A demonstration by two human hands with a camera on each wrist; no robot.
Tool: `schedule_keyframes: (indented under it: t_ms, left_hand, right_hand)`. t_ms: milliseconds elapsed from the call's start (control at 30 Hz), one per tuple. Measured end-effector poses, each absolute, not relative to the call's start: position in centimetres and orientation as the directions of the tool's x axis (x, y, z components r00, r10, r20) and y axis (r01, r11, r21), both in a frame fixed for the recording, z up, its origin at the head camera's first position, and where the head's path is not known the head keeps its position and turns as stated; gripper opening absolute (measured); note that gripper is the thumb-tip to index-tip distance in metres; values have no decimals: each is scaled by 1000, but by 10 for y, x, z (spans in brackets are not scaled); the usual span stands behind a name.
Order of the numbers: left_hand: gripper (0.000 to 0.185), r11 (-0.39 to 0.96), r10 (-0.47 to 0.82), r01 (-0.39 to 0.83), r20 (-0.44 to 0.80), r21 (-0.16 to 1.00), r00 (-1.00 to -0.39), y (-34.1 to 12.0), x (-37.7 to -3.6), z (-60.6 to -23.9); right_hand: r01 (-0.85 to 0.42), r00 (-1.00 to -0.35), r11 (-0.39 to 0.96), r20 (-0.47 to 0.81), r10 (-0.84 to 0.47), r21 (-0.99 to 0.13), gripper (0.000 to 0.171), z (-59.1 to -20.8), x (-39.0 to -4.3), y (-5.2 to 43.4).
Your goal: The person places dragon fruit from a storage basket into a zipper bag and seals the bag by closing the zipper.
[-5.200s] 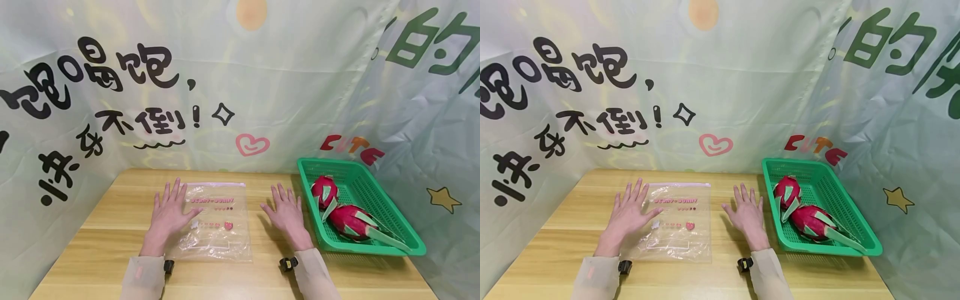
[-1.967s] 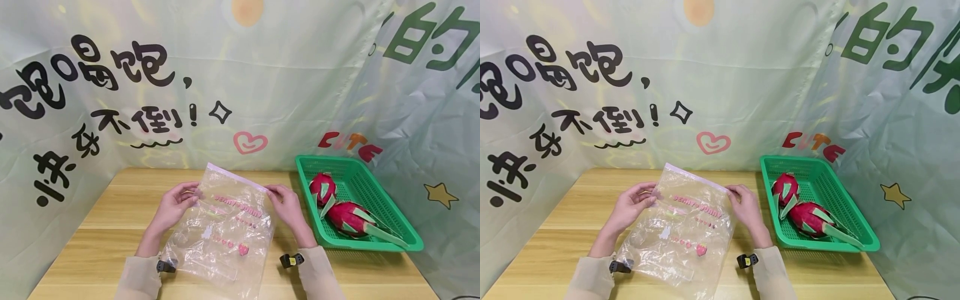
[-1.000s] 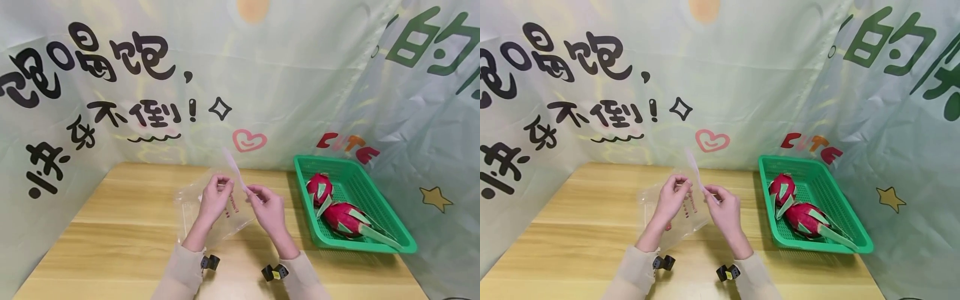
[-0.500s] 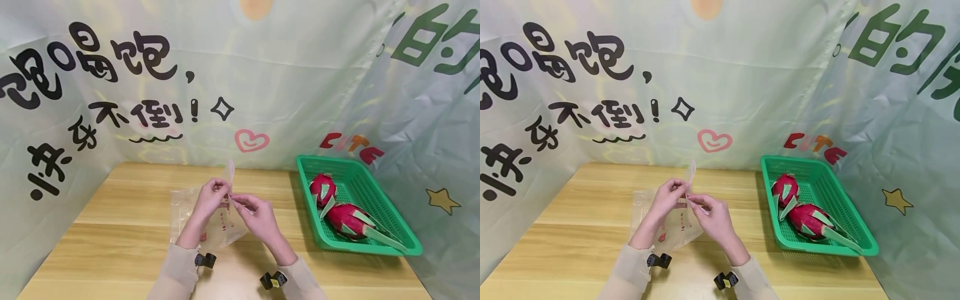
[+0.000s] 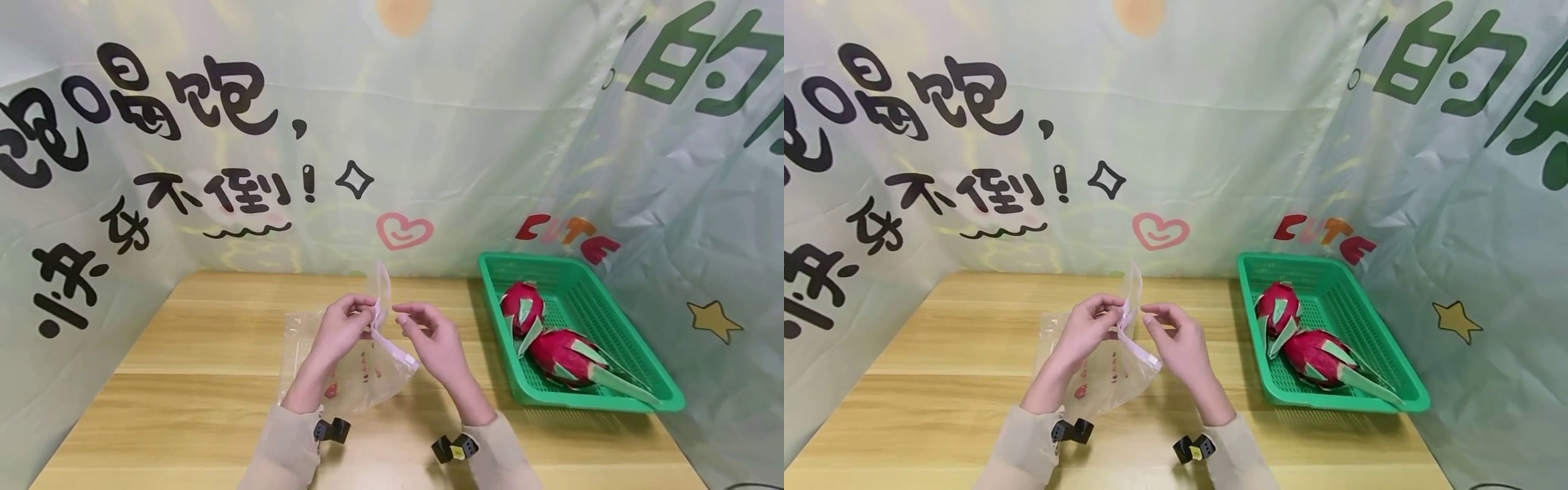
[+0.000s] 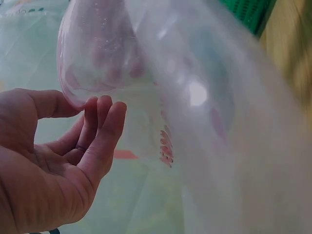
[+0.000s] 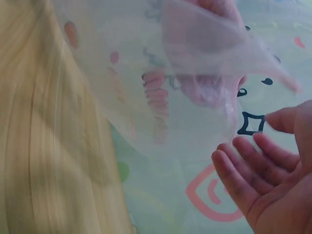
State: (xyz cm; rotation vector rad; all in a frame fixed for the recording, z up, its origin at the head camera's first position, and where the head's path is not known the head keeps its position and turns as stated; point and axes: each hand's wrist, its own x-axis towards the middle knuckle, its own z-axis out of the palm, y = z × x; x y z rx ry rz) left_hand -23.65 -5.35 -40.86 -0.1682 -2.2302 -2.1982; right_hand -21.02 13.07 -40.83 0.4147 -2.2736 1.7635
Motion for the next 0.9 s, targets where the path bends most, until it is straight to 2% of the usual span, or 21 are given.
schedule_keyframes:
  t_ms: [133, 300, 467, 667, 900]
  left_hand:
    - [20, 39, 115, 124, 119, 991, -986, -48, -230, -403]
    - [20, 52, 198, 175, 161, 983, -967, -41, -223, -404]
    - [18, 123, 235, 206, 174, 971, -956, -37, -220, -407]
    - [21, 201, 234, 223, 174, 954, -956, -44, -217, -402]
    - [32, 420, 114, 269, 244, 867, -963, -58, -211, -383]
  right_hand:
    - [-262, -965, 210, 263, -24, -942, 23, -407, -213, 134]
    - [-146, -989, 187, 144, -19, -971, 32, -410, -215, 135]
    - [-77, -997, 152, 78, -2, -985, 25, -414, -216, 136]
    - [-90, -995, 164, 95, 22, -982, 23, -414, -219, 137]
    - [-129, -990, 208, 138, 33, -970, 21, -406, -220, 142]
